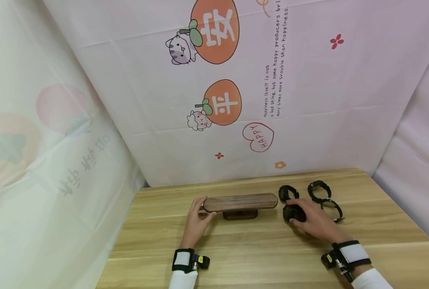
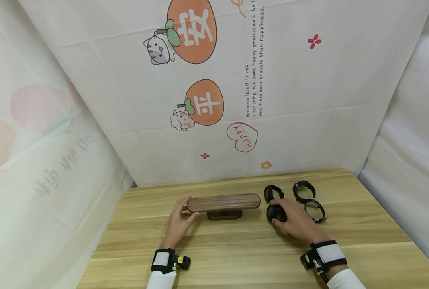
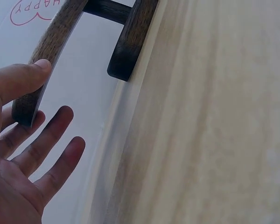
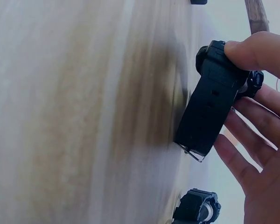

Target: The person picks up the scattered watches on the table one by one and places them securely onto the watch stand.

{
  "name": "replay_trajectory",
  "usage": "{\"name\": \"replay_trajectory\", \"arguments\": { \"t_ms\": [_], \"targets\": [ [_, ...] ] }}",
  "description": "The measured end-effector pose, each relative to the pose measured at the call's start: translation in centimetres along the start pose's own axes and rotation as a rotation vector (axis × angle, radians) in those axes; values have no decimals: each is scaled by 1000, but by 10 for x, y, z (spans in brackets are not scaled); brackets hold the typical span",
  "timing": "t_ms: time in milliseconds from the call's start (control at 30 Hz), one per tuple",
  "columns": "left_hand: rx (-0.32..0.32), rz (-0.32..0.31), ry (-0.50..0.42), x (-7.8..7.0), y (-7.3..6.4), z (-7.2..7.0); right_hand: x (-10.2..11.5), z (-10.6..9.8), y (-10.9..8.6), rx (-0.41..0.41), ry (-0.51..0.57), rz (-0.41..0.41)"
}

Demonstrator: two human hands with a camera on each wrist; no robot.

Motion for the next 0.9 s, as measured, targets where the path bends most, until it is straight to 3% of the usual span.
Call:
{"name": "replay_trajectory", "arguments": {
  "t_ms": [500, 900],
  "targets": [
    [16, -10, 25, 0, 0, -2, 6, -5, 0, -40, 71, 19],
    [16, -26, 30, 2, 0, -4, 17, -12, 1, -162, 33, -98]
  ]
}}
Point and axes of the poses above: each hand's wrist, its own y-axis towards the middle knuckle, its own z-axis out of the palm, x = y × z, the point moved 3 cm from there along y, towards the middle knuckle, and after that the axes turned 11 degrees about z, right-handed, at the moved point
